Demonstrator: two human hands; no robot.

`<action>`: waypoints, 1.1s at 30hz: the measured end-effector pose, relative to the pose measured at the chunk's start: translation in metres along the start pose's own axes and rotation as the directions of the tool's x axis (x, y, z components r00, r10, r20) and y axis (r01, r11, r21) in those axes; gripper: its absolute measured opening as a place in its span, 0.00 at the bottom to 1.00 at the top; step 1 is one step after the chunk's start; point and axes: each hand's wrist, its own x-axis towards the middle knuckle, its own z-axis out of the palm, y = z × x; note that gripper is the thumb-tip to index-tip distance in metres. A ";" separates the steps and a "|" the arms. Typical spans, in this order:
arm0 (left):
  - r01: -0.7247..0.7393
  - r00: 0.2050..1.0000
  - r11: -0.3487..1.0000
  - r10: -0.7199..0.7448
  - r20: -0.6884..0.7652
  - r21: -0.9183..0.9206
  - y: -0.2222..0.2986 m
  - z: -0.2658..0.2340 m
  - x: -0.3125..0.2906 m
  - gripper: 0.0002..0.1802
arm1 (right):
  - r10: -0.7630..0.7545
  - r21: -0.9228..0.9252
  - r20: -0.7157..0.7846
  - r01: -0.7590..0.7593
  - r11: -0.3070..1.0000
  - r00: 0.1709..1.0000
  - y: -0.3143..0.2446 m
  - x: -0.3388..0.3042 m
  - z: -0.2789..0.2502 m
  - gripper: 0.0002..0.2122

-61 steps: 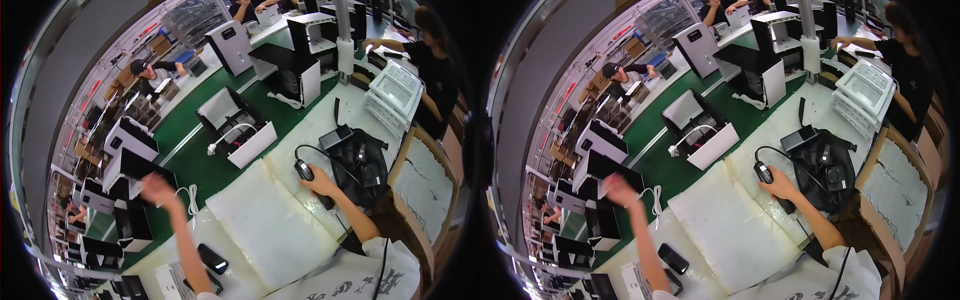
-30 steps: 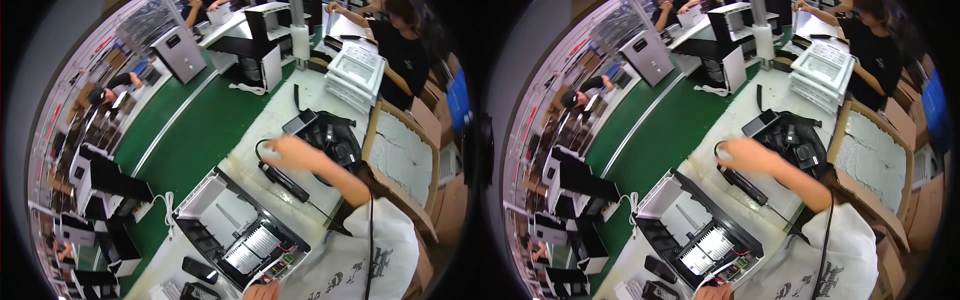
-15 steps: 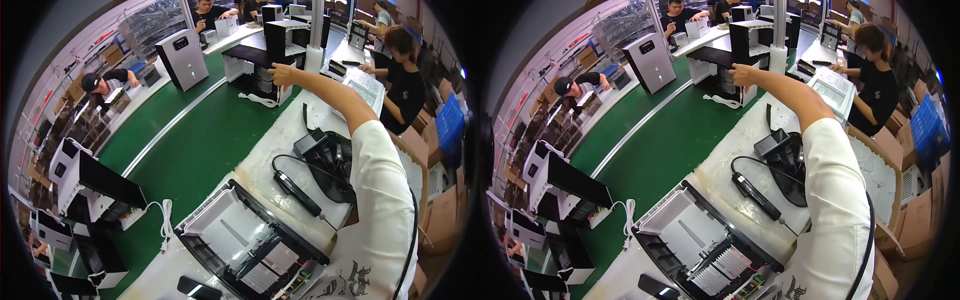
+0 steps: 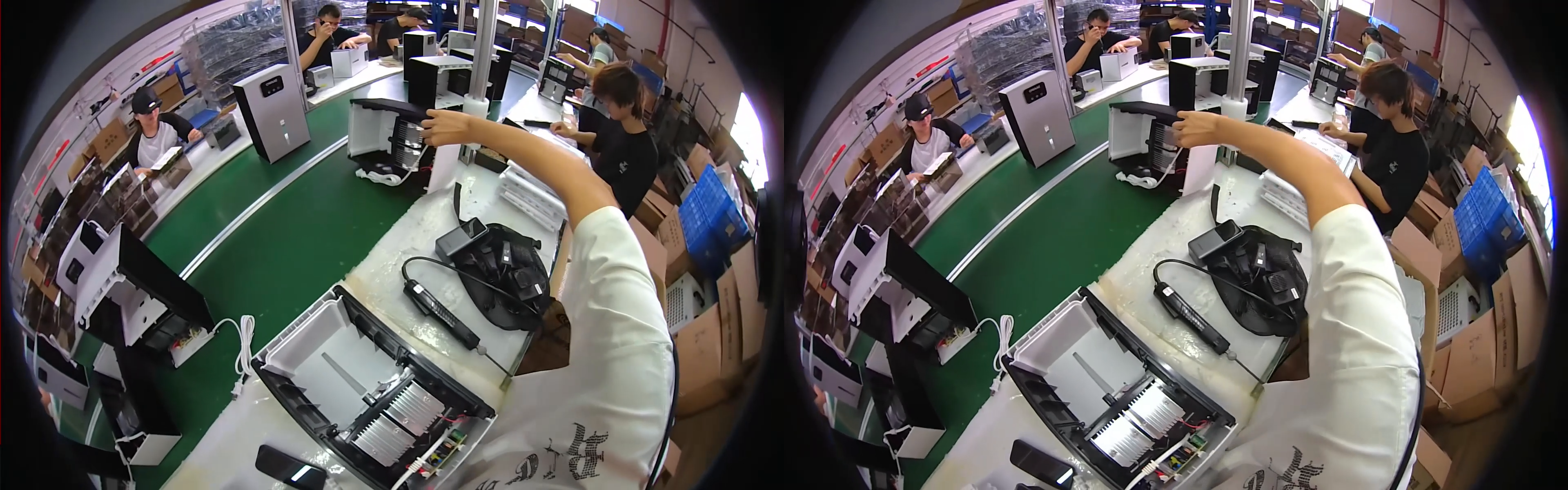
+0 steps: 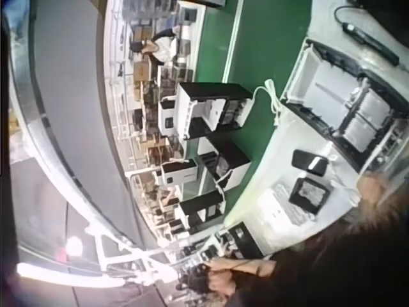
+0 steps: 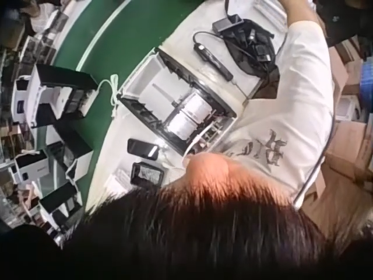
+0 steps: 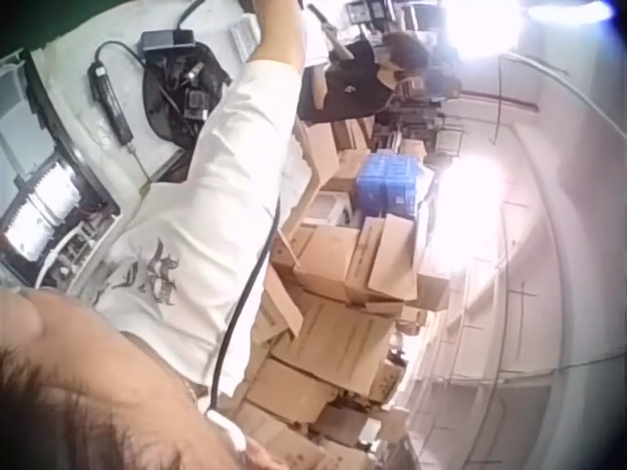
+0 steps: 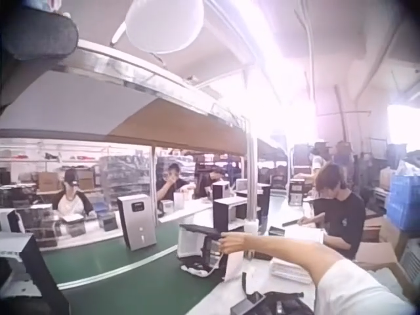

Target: Installing internal components into an electronic housing and securing them using an electric screwdriver.

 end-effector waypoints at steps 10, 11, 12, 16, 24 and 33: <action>-0.083 0.990 0.994 0.090 -0.104 0.066 0.045 -0.051 0.013 0.08 | -0.115 0.018 0.039 0.115 0.993 0.993 0.010 -0.066 -0.084 0.03; -0.170 0.951 0.985 0.174 -0.256 0.040 0.044 -0.049 0.018 0.07 | -0.108 0.039 0.007 0.107 0.993 0.994 0.012 -0.076 -0.087 0.03; -0.257 0.882 0.966 0.245 -0.403 0.026 0.043 -0.048 0.022 0.07 | -0.100 0.061 -0.025 0.101 0.993 0.995 0.013 -0.087 -0.090 0.04; -0.340 0.763 0.938 0.320 -0.561 0.073 0.046 -0.053 0.023 0.07 | -0.095 0.041 0.069 0.092 0.995 0.993 -0.021 -0.140 -0.098 0.04; -0.255 0.763 0.966 0.234 -0.603 0.052 0.057 -0.054 0.022 0.06 | -0.005 0.067 0.037 0.002 0.998 0.999 -0.062 -0.210 -0.138 0.02; -0.201 0.688 0.975 0.209 -0.695 0.094 0.063 -0.048 0.028 0.11 | -0.058 0.133 0.020 0.055 0.990 0.998 -0.057 -0.230 -0.175 0.06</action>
